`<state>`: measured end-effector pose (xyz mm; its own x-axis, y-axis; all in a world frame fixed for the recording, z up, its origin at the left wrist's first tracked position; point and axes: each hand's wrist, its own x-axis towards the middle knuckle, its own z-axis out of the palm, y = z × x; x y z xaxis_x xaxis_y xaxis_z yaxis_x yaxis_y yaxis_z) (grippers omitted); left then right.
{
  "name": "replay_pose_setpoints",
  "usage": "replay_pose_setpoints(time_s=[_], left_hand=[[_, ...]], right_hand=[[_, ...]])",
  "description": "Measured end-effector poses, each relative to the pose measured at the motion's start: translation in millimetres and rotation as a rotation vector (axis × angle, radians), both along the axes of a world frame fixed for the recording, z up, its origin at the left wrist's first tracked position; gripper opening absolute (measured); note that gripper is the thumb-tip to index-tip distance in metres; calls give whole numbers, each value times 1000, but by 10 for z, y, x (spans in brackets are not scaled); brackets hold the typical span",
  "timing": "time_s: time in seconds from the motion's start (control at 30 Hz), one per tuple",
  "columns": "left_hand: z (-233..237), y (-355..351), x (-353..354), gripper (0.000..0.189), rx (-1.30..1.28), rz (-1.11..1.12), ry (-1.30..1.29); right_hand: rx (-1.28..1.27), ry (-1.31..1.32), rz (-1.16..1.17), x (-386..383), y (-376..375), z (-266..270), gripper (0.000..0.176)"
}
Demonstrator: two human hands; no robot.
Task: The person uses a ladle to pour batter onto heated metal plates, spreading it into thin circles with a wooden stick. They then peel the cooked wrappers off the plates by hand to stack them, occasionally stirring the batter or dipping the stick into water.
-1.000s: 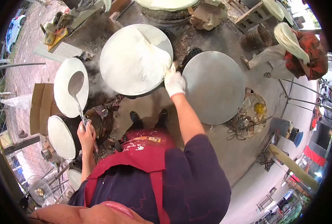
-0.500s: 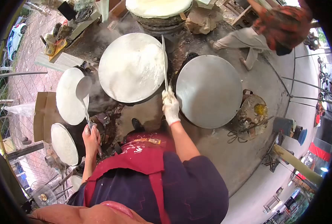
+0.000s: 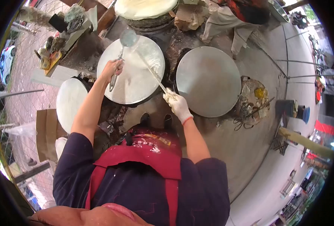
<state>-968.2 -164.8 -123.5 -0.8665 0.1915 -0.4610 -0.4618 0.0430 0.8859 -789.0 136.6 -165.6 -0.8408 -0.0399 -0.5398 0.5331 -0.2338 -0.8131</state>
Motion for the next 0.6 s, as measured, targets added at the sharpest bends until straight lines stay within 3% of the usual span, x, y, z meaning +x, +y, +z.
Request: replay_pose_setpoints(time_s=[0.07, 0.13, 0.17, 0.23, 0.37, 0.47, 0.6], left_hand=[[-58, -12, -41, 20, -13, -74, -82], [32, 0, 125, 19, -77, -115, -185], [48, -15, 252, 17, -57, -111, -240], [123, -39, 525, 17, 80, 3, -324], [161, -292, 740, 15, 307, 146, -440], [123, -240, 862, 14, 388, 255, -492], [208, -45, 969, 9, 735, 421, -602]], right_hand=[[54, 26, -94, 238, -124, -6, 23], [-3, -33, -182, 465, -475, -200, 22], [-106, -128, -149, 461, -661, -5, 27], [-213, -250, -129, 415, -1000, 171, 28], [-10, -175, -217, 448, -967, 286, 34], [-127, -231, -256, 626, -1316, 134, 24], [-273, -336, -156, 478, -1694, 362, 21]])
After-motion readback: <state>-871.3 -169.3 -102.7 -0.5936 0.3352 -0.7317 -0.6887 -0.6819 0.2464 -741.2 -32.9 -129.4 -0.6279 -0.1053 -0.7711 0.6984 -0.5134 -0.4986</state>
